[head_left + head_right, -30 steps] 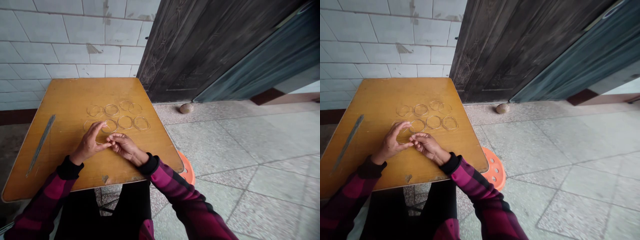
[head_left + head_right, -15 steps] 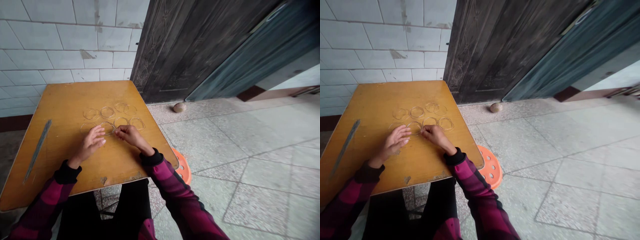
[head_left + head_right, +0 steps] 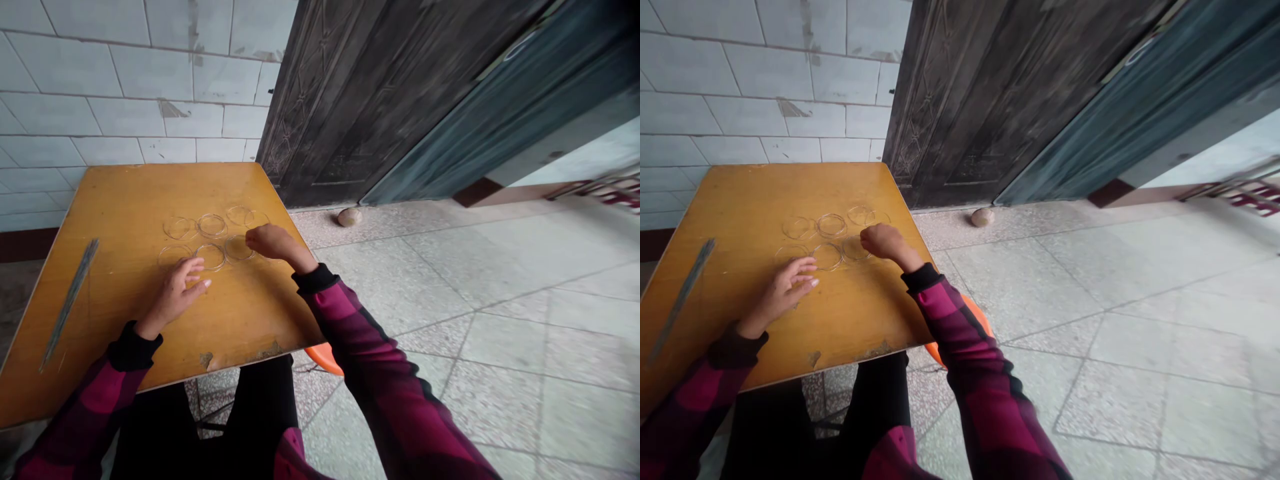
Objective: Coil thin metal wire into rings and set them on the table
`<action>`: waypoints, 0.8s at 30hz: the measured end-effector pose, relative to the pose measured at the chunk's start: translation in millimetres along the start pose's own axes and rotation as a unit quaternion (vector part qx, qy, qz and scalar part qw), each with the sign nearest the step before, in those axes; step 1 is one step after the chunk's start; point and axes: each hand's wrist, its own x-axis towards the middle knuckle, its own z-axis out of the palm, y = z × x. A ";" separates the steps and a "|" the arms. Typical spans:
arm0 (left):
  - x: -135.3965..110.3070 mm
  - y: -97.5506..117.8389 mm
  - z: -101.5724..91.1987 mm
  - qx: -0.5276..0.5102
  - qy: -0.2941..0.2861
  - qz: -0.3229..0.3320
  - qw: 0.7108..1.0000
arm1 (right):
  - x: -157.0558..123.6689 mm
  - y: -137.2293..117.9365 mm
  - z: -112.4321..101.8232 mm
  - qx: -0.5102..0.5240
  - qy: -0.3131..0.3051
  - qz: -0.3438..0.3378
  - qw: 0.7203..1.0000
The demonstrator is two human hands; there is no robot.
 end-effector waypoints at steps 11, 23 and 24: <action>-1.2 -3.5 3.1 -0.005 0.010 0.036 0.999 | 40.9 -0.5 13.2 -0.044 0.046 0.034 0.997; 6.7 4.7 -10.7 0.044 0.040 0.060 0.996 | -36.4 -14.5 30.6 0.132 0.239 -0.028 0.962; 8.8 5.2 -16.4 0.055 0.052 0.062 0.995 | -48.0 -25.1 38.5 0.150 0.237 -0.076 0.957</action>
